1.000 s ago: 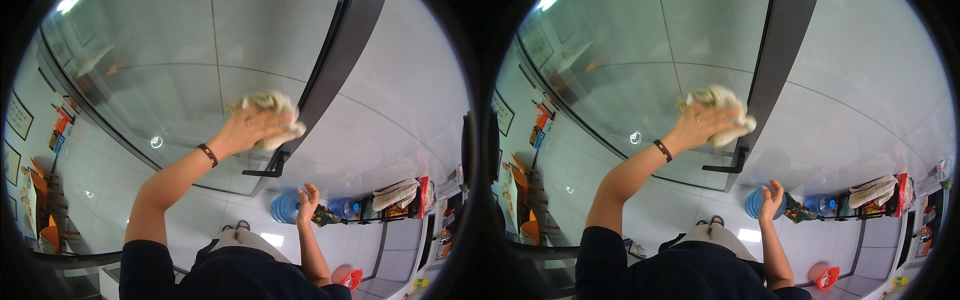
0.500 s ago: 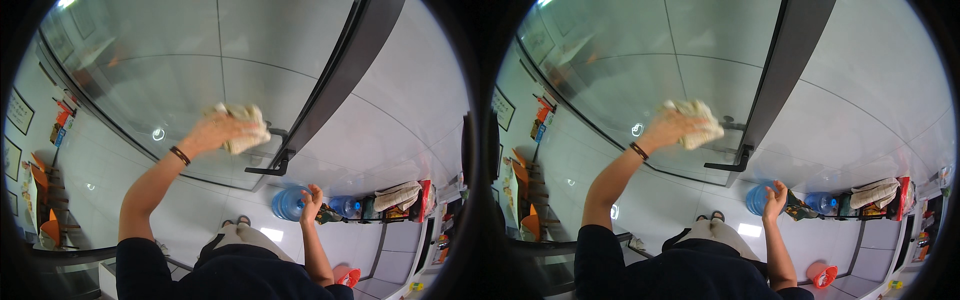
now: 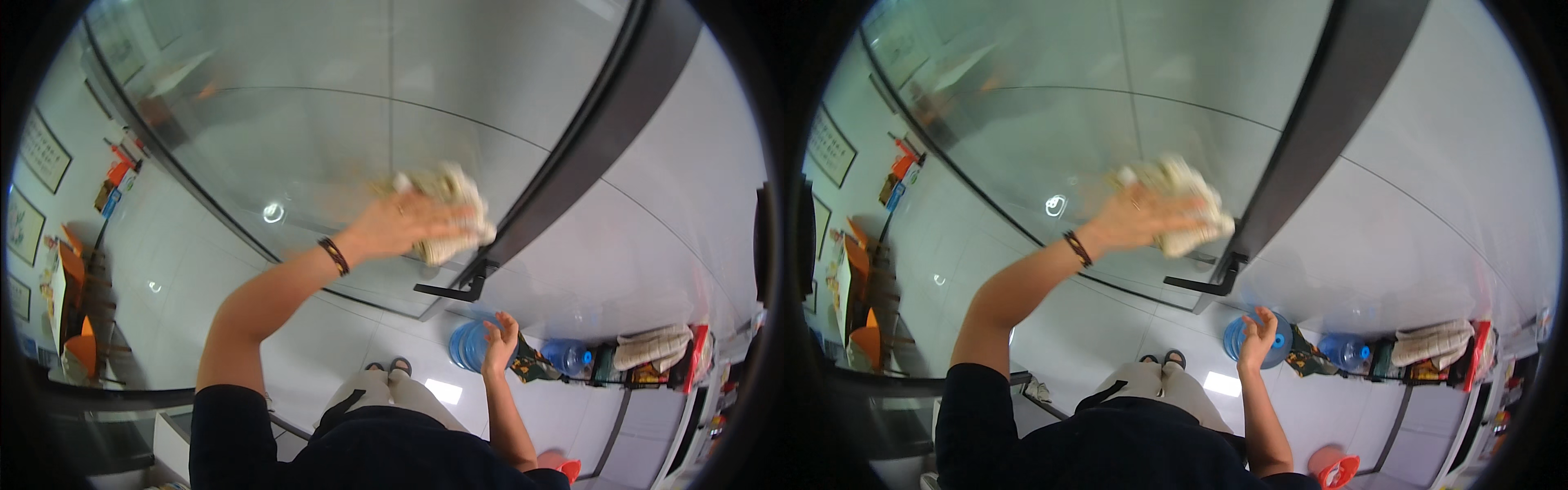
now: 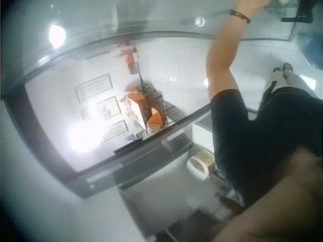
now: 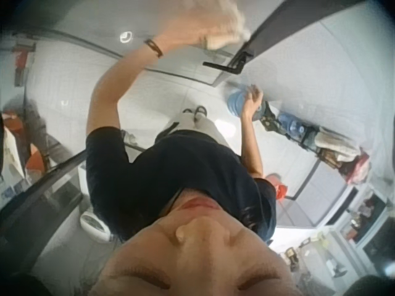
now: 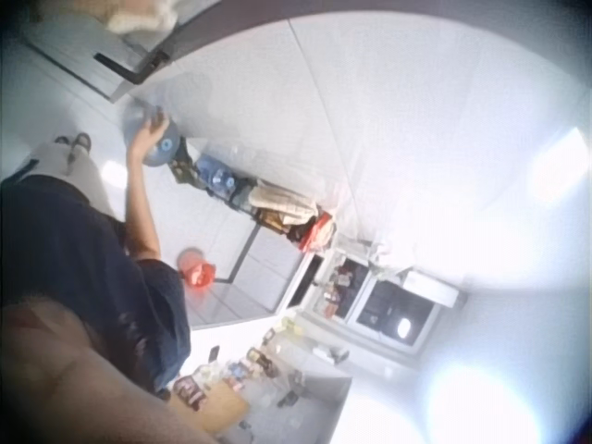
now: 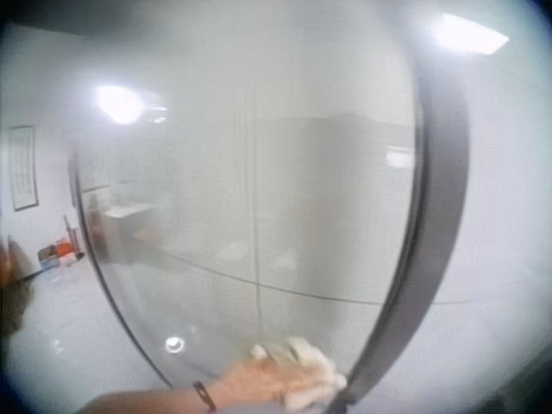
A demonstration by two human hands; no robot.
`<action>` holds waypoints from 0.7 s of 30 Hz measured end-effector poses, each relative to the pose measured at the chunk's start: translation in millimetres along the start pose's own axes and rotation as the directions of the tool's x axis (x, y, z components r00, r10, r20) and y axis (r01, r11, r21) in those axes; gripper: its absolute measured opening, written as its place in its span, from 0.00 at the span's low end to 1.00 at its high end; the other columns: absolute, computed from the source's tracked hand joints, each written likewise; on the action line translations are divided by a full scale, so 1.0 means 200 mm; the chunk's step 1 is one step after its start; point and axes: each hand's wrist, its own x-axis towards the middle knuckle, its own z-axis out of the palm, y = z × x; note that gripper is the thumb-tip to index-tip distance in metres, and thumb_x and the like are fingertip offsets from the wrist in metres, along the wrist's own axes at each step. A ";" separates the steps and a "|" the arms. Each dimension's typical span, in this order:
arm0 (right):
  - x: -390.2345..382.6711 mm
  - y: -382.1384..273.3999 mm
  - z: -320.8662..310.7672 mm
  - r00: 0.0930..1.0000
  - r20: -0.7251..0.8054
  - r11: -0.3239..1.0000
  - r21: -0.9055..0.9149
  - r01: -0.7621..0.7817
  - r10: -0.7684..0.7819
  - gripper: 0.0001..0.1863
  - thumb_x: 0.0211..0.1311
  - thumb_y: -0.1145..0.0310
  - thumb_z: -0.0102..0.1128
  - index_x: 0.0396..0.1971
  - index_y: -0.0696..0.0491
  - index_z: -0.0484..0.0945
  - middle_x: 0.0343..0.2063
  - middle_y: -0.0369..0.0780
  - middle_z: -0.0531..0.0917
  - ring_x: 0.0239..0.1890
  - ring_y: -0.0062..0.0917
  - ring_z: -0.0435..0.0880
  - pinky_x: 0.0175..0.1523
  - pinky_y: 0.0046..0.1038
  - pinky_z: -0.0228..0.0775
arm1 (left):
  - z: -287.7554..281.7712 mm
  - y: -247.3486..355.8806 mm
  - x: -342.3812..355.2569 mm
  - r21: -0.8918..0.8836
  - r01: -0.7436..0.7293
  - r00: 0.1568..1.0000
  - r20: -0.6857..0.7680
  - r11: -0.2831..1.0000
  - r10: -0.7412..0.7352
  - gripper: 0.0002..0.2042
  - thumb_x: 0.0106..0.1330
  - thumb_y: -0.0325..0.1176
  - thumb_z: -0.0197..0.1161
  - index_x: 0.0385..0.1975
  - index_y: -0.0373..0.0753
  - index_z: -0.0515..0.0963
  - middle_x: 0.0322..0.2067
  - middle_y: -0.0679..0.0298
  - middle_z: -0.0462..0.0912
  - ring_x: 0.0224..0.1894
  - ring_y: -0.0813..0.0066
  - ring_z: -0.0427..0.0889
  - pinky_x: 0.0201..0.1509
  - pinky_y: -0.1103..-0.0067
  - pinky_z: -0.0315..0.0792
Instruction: The person wipes a large glass door or panel with a cloth, moving the cloth in vertical and horizontal strokes across the surface. The person occasionally adjusts the cloth and repositions their hands to reach different areas of the glass.
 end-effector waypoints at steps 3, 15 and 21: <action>0.00 0.05 0.02 0.997 -0.014 0.997 0.009 -0.076 0.076 0.18 0.56 0.79 0.50 0.49 0.51 0.69 0.49 0.37 0.76 0.41 0.24 0.81 0.37 0.21 0.64 | 0.14 0.09 -0.17 0.227 -0.053 0.991 0.128 0.973 0.024 0.34 0.61 0.33 0.51 0.67 0.69 0.52 0.68 0.86 0.53 0.62 0.85 0.65 0.64 0.77 0.55; -0.09 0.08 0.18 0.983 -0.179 0.994 -0.108 0.005 -0.025 0.17 0.57 0.80 0.46 0.48 0.53 0.69 0.46 0.38 0.74 0.39 0.24 0.82 0.35 0.20 0.65 | 0.17 -0.47 -0.98 0.116 0.476 0.862 -0.260 0.872 -0.436 0.25 0.54 0.36 0.61 0.50 0.78 0.73 0.65 0.83 0.57 0.58 0.59 0.63 0.63 0.59 0.58; -0.35 0.17 0.45 0.975 -0.221 0.984 -0.168 -0.051 0.013 0.18 0.56 0.78 0.49 0.48 0.52 0.68 0.47 0.38 0.72 0.40 0.24 0.79 0.35 0.23 0.64 | 0.15 -0.97 -1.58 0.086 0.700 0.675 -0.402 0.709 -0.618 0.28 0.57 0.37 0.60 0.61 0.65 0.66 0.70 0.62 0.44 0.67 0.43 0.48 0.69 0.49 0.42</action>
